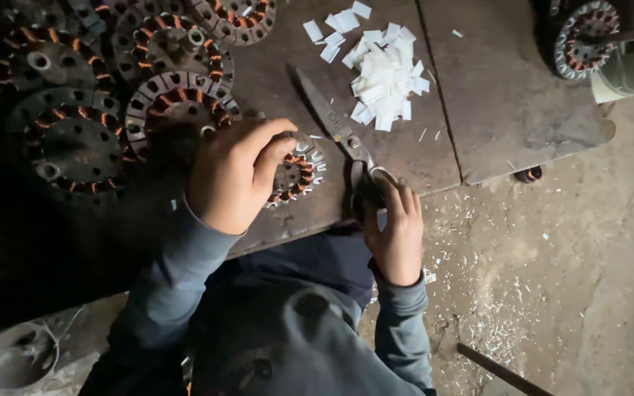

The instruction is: The person repeatedly picks up small white rectangular pieces from a pile on a workbench, cuts them with scissors, and places them into slots on circular motor stator components. The person handles the pieces one at a time and uses scissors throughout the process.

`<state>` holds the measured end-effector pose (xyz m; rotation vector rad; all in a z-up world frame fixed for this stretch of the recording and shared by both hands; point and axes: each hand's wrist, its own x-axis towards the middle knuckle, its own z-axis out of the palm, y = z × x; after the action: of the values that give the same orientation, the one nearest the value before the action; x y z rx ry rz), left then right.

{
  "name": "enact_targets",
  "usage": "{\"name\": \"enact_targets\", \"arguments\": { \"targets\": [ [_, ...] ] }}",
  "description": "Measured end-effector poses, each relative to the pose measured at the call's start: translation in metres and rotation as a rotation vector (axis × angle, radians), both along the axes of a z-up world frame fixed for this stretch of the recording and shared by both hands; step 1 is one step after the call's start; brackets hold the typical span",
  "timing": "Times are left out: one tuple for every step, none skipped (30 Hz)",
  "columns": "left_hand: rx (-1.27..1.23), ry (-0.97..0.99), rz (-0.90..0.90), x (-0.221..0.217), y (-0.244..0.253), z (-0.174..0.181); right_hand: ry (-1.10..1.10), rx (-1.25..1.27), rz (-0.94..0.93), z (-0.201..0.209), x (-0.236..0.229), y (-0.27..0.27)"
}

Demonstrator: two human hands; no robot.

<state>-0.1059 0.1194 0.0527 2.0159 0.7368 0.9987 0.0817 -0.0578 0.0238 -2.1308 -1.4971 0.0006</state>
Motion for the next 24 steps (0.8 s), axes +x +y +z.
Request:
{"name": "enact_targets", "arguments": {
  "targets": [
    [0.03,-0.003,-0.003,0.001,-0.002,0.002,0.021,-0.06,-0.03,-0.002,0.004,-0.003],
    [0.071,0.005,0.046,0.002,-0.006,0.004,0.042,-0.121,-0.06,-0.004,0.009,-0.006],
    [0.114,0.01,0.095,0.002,-0.014,0.006,0.043,-0.136,-0.015,-0.004,0.014,-0.009],
    [0.157,0.015,0.144,0.004,-0.022,0.009,0.044,-0.151,0.03,-0.004,0.02,-0.013],
    [0.208,-0.006,0.172,0.006,-0.029,0.012,0.042,-0.154,0.075,-0.003,0.027,-0.013],
    [0.259,-0.028,0.2,0.009,-0.036,0.016,0.061,-0.194,0.06,-0.001,0.033,-0.014],
    [0.305,-0.047,0.232,0.012,-0.044,0.018,0.082,-0.239,0.048,0.0,0.037,-0.018],
    [0.301,-0.08,0.196,0.014,-0.05,0.019,0.103,-0.284,0.037,0.0,0.039,-0.023],
    [0.294,-0.111,0.16,0.017,-0.057,0.019,0.1,-0.275,0.043,-0.002,0.041,-0.03],
    [0.286,-0.142,0.125,0.021,-0.062,0.018,0.097,-0.265,0.049,-0.005,0.044,-0.038],
    [0.247,-0.167,0.076,0.027,-0.067,0.016,0.095,-0.26,0.05,-0.011,0.046,-0.049],
    [0.208,-0.192,0.026,0.034,-0.072,0.013,0.085,-0.348,-0.02,-0.021,0.047,-0.056],
    [0.167,-0.216,-0.028,0.041,-0.077,0.009,0.079,-0.438,-0.095,-0.035,0.047,-0.064],
    [0.144,-0.21,-0.027,0.049,-0.08,0.005,0.072,-0.527,-0.171,-0.05,0.046,-0.074],
    [0.125,-0.207,-0.025,0.059,-0.081,-0.001,0.226,-0.428,-0.208,-0.066,0.047,-0.083],
    [0.107,-0.205,-0.023,0.07,-0.08,-0.007,0.378,-0.325,-0.241,-0.083,0.046,-0.095],
    [0.114,-0.193,-0.004,0.081,-0.079,-0.015,0.527,-0.224,-0.271,-0.1,0.045,-0.108],
    [0.122,-0.182,0.016,0.094,-0.077,-0.024,0.686,-0.119,-0.184,-0.118,0.043,-0.118],
    [0.129,-0.171,0.035,0.108,-0.073,-0.033,0.841,-0.013,-0.094,-0.134,0.04,-0.126],
    [0.126,-0.117,0.033,0.124,-0.068,-0.042,0.992,0.093,0.0,-0.147,0.038,-0.136],
    [0.123,-0.061,0.031,0.14,-0.061,-0.051,1.077,0.125,-0.04,-0.156,0.033,-0.148],
    [0.121,-0.006,0.029,0.158,-0.053,-0.06,1.161,0.158,-0.08,-0.163,0.023,-0.156],
    [0.218,0.041,0.081,0.179,-0.043,-0.069,1.248,0.188,-0.123,-0.167,0.014,-0.164],
    [0.315,0.087,0.133,0.195,-0.035,-0.078,1.301,0.194,-0.162,-0.167,0.008,-0.169]
  ]
}}
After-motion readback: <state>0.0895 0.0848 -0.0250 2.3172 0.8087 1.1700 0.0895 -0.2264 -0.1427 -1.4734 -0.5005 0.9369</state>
